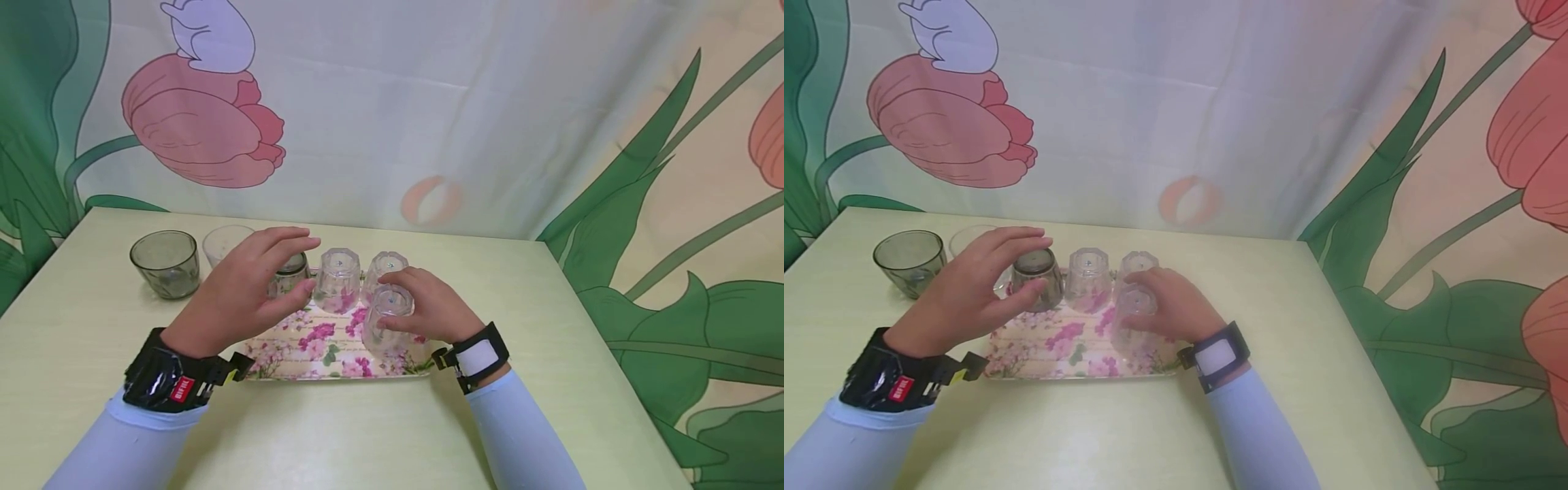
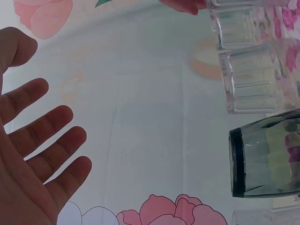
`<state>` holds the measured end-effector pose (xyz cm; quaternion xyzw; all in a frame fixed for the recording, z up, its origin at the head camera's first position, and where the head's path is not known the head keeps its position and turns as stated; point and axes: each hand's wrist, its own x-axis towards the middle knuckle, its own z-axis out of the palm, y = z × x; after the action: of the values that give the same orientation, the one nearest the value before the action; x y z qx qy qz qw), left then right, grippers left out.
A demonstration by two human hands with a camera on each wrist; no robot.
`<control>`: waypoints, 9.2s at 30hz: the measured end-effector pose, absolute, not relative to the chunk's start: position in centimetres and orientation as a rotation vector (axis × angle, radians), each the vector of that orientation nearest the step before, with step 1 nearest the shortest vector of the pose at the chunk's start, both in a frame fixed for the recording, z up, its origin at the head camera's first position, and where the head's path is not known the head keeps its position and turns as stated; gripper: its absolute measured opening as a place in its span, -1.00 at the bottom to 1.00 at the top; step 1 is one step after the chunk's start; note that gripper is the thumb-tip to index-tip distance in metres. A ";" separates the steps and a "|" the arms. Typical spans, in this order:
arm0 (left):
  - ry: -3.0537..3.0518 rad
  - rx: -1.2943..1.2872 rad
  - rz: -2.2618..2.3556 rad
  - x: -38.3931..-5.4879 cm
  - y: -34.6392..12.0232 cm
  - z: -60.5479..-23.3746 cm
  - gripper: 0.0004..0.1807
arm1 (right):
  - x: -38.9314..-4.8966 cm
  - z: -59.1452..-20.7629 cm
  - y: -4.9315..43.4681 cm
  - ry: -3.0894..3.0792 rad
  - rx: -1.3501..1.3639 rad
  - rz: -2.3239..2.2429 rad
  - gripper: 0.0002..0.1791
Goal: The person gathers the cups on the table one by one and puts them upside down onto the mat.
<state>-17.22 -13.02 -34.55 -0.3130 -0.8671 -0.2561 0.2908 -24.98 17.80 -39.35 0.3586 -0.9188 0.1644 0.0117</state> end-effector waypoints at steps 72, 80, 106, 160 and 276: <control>-2.348 -0.921 -0.691 -17.2 -12.5 -34.9 -0.14 | -22.6 -35.0 18.8 -2.278 1.283 0.792 0.01; -2.365 -0.877 -0.663 -17.3 -12.3 -34.9 -0.23 | -22.8 -35.2 18.8 -2.275 1.281 0.788 -0.03; -2.597 -0.673 -0.586 -20.8 -17.3 -36.3 -0.32 | -23.0 -35.5 18.4 -2.355 1.288 0.762 -0.02; -3.069 -0.395 -0.255 -28.0 -20.9 -40.0 -0.04 | -23.0 -35.8 18.5 -2.418 1.243 0.769 -0.11; -2.241 -0.910 -0.648 -17.2 -11.4 -34.4 -0.10 | -23.0 -35.8 18.4 -2.360 1.296 0.775 -0.18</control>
<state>-17.19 -11.37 -34.44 -0.3450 -0.8498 -0.2457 0.3136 -23.03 18.42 -35.75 0.4560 -0.8302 0.2725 0.1691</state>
